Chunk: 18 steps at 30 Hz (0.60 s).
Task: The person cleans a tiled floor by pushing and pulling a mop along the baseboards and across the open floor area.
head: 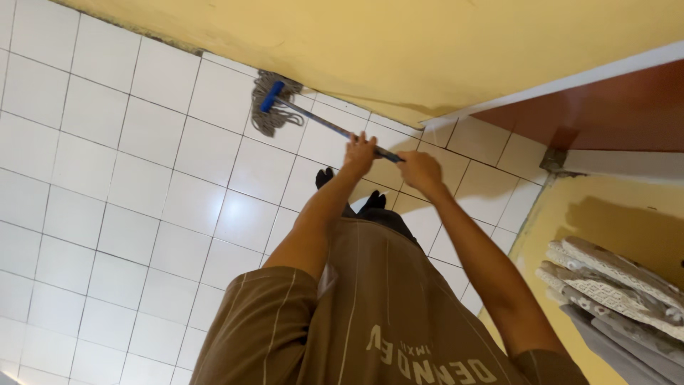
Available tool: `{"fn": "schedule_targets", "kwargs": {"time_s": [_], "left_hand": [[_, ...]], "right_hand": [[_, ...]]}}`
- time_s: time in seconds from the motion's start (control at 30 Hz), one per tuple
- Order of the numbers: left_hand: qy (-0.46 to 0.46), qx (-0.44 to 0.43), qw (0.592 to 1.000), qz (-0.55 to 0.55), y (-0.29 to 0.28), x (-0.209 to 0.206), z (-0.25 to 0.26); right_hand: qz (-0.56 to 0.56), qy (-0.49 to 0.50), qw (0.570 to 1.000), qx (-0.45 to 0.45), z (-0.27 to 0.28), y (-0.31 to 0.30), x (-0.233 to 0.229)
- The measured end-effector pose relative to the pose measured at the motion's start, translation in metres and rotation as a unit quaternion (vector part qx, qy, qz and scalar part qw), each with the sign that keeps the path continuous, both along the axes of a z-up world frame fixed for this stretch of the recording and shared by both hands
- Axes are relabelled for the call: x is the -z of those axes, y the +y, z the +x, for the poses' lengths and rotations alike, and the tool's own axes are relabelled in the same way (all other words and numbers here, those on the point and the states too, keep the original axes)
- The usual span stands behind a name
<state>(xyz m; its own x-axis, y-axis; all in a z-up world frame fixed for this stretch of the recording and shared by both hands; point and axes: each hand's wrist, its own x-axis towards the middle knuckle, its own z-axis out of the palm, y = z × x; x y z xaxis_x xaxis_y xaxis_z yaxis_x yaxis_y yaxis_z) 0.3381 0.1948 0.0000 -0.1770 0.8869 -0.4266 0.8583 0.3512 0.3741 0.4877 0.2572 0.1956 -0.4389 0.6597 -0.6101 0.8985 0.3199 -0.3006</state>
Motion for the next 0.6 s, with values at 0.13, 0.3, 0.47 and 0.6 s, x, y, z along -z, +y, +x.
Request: {"fn": "schedule_targets", "kwargs": {"time_s": [0.13,0.3,0.47,0.6], "left_hand": [[-0.008,-0.088,0.993,-0.077,-0.028,0.005,-0.060],[-0.023,-0.108,0.992,-0.056,-0.034,0.010,-0.076],[-0.088,-0.090,0.992,0.001,-0.006,0.010,-0.012],[-0.132,-0.068,0.989,0.019,0.027,-0.002,0.077]], "right_hand": [[-0.009,0.054,0.998,-0.031,-0.055,-0.027,0.027],[0.016,0.045,0.997,-0.061,-0.074,-0.037,0.026],[-0.006,-0.052,0.995,-0.079,-0.016,-0.003,0.005],[0.017,-0.054,0.997,-0.060,0.068,0.025,-0.022]]}}
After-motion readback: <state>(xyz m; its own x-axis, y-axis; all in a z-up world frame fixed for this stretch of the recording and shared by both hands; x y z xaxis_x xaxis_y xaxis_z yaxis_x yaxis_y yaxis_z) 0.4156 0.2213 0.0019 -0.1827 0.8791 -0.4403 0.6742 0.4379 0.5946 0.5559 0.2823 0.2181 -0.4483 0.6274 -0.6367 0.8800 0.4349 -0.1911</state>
